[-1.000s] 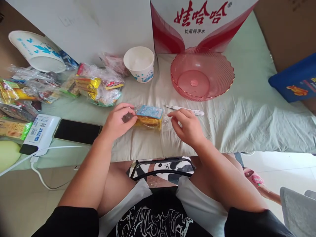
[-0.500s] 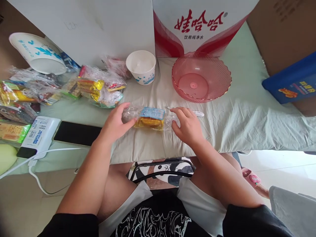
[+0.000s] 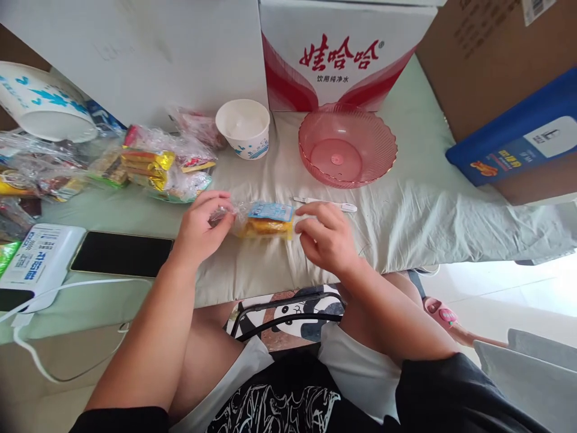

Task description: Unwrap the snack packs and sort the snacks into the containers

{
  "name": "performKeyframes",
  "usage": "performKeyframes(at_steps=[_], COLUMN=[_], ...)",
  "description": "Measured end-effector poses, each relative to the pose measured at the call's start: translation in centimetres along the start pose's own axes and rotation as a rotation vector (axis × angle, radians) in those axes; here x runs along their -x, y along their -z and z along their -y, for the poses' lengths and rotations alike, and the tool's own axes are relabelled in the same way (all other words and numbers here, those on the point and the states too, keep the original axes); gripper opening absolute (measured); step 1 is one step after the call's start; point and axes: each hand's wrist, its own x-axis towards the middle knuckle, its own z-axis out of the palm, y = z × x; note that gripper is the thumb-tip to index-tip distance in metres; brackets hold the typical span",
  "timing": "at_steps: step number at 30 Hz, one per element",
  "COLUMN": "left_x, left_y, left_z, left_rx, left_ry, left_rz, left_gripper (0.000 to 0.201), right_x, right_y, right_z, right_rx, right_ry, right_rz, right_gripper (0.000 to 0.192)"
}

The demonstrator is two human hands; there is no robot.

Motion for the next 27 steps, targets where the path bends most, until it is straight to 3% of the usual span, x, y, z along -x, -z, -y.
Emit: performKeyframes(at_steps=[3, 5, 6, 8, 12, 14, 16, 18, 19, 21, 25, 27], left_x=[0.2, 0.4, 0.5, 0.7, 0.8, 0.7, 0.5, 0.4, 0.4, 0.4, 0.5, 0.5], left_y=[0.6, 1.3, 1.8, 2.7, 3.8, 3.7, 2.9, 1.8, 1.2, 0.2, -0.7, -0.7], left_z=[0.2, 0.1, 0.0, -0.3, -0.5, -0.4, -0.4, -0.7, -0.9, -1.4, -2.2, -2.4], left_rx=[0.049, 0.105, 0.131, 0.173, 0.363, 0.508, 0.523, 0.369, 0.272, 0.145, 0.175, 0.269], left_ry=[0.015, 0.019, 0.014, -0.004, 0.019, 0.080, 0.138, 0.151, 0.137, 0.107, 0.151, 0.194], left_rz=[0.041, 0.139, 0.202, 0.345, 0.593, 0.571, 0.450, 0.359, 0.360, 0.422, 0.481, 0.487], left_gripper=[0.016, 0.018, 0.020, 0.023, 0.042, 0.069, 0.080, 0.057, 0.048, 0.050, 0.018, 0.020], right_x=[0.0, 0.1, 0.1, 0.2, 0.1, 0.1, 0.1, 0.3, 0.4, 0.6, 1.2, 1.2], right_y=[0.5, 0.5, 0.4, 0.0, -0.7, -0.8, -0.9, -1.0, -1.1, -1.6, -3.1, -3.7], right_z=[1.1, 1.5, 1.6, 1.5, 0.8, 0.7, 0.7, 0.6, 0.5, 0.4, 0.0, -0.3], right_rx=[-0.368, -0.470, -0.441, -0.287, -0.026, 0.066, 0.169, 0.210, 0.201, 0.163, 0.116, 0.082], right_ry=[0.092, 0.030, -0.038, -0.191, -0.372, -0.369, -0.322, -0.212, -0.141, -0.037, -0.070, -0.097], right_rz=[0.485, 0.769, 0.827, 0.792, 0.506, 0.364, 0.250, 0.231, 0.267, 0.373, 0.448, 0.413], right_gripper=[0.029, 0.031, 0.032, 0.033, 0.028, 0.027, 0.026, 0.027, 0.032, 0.048, 0.065, 0.066])
